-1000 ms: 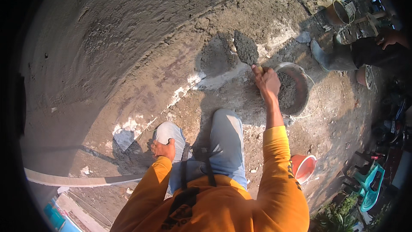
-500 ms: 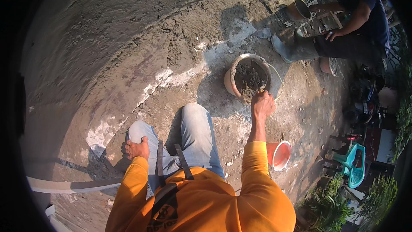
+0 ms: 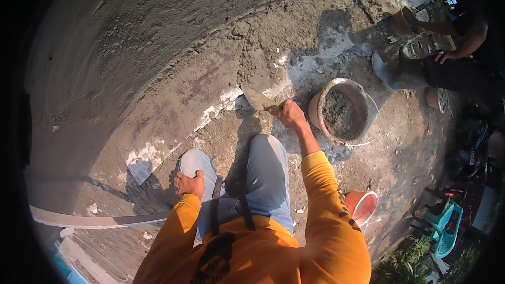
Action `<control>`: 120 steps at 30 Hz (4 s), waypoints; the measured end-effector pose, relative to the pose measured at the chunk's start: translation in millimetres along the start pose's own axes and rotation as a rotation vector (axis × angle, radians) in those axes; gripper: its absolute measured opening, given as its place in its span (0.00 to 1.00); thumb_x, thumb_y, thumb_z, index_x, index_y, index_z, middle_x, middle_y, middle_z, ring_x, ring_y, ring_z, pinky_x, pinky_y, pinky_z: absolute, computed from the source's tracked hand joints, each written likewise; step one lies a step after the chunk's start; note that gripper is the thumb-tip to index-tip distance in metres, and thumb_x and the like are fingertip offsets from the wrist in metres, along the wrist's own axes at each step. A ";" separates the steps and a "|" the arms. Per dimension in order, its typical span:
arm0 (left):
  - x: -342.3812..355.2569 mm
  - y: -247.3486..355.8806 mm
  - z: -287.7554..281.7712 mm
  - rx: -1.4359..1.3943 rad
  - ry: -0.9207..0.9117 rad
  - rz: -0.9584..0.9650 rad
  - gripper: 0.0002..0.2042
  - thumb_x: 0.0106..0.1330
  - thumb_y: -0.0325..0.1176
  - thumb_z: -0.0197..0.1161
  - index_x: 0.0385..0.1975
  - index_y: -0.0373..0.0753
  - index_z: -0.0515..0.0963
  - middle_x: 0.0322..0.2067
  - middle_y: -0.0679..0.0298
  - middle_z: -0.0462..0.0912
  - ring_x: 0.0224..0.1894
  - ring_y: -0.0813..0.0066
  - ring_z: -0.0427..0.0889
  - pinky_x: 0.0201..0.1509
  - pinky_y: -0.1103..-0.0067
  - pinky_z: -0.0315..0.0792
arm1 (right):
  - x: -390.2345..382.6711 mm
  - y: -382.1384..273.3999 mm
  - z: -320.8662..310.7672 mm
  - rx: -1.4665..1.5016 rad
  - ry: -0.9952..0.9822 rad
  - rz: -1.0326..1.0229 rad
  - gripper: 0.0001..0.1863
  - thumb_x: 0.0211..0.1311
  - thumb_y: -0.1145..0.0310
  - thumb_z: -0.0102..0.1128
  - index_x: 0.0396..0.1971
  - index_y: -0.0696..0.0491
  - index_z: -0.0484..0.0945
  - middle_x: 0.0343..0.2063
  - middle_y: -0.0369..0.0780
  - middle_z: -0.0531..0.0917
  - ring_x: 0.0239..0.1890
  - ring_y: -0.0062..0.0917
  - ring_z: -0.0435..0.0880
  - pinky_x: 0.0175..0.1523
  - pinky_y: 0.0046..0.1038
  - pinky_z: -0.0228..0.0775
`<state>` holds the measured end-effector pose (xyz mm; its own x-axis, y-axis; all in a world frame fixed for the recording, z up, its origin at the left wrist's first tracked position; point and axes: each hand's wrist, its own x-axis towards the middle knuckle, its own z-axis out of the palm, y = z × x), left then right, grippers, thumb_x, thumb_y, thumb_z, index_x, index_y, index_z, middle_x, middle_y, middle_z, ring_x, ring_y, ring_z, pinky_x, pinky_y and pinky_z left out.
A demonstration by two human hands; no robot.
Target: The person scoops wet cement from a bucket using a trowel and applies it to a vertical wall surface. They repeatedly smooth and level the plaster along the wall, working in sections while another person works nearby.
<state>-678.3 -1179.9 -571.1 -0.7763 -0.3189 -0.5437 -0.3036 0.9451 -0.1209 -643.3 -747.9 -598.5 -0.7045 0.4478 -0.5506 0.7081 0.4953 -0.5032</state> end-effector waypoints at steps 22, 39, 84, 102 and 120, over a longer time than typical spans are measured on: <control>8.9 12.8 14.2 -0.025 -0.027 -0.047 0.50 0.53 0.58 0.67 0.72 0.31 0.60 0.71 0.37 0.60 0.75 0.39 0.57 0.76 0.45 0.51 | 101.5 4.7 -32.8 0.381 -0.081 0.068 0.25 0.66 0.53 0.69 0.17 0.57 0.76 0.11 0.31 0.69 0.11 0.18 0.66 0.18 0.30 0.58; 15.1 3.1 25.4 -0.021 0.107 0.048 0.45 0.51 0.57 0.68 0.62 0.27 0.67 0.61 0.40 0.72 0.63 0.40 0.73 0.69 0.54 0.66 | 91.9 -17.0 167.6 0.365 1.206 0.347 0.17 0.68 0.57 0.61 0.36 0.56 0.70 0.17 0.37 0.74 0.18 0.27 0.78 0.24 0.38 0.71; 5.2 -13.3 14.8 -0.016 0.050 0.024 0.49 0.54 0.61 0.67 0.68 0.30 0.62 0.62 0.47 0.68 0.68 0.49 0.67 0.70 0.51 0.62 | -137.3 48.8 -50.2 -0.241 0.942 0.488 0.19 0.69 0.56 0.58 0.46 0.59 0.77 0.36 0.59 0.85 0.43 0.58 0.84 0.43 0.49 0.76; 13.8 6.3 15.7 0.021 0.021 -0.066 0.45 0.51 0.57 0.70 0.64 0.34 0.65 0.64 0.47 0.69 0.70 0.46 0.66 0.71 0.49 0.61 | 194.1 46.5 -41.3 0.783 0.871 0.486 0.22 0.71 0.62 0.59 0.18 0.60 0.72 0.13 0.43 0.75 0.11 0.31 0.73 0.14 0.35 0.62; 23.9 22.0 18.2 0.093 -0.026 -0.087 0.47 0.52 0.58 0.66 0.69 0.33 0.63 0.68 0.45 0.67 0.73 0.48 0.64 0.75 0.52 0.56 | 363.6 -112.2 -1.7 0.783 0.796 0.265 0.16 0.68 0.62 0.60 0.30 0.62 0.76 0.30 0.53 0.86 0.32 0.50 0.88 0.39 0.47 0.79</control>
<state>-693.5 -1165.4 -601.9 -0.7341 -0.3995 -0.5491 -0.3160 0.9167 -0.2445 -979.0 -639.4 -741.1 -0.1615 0.9508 -0.2645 0.4775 -0.1592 -0.8641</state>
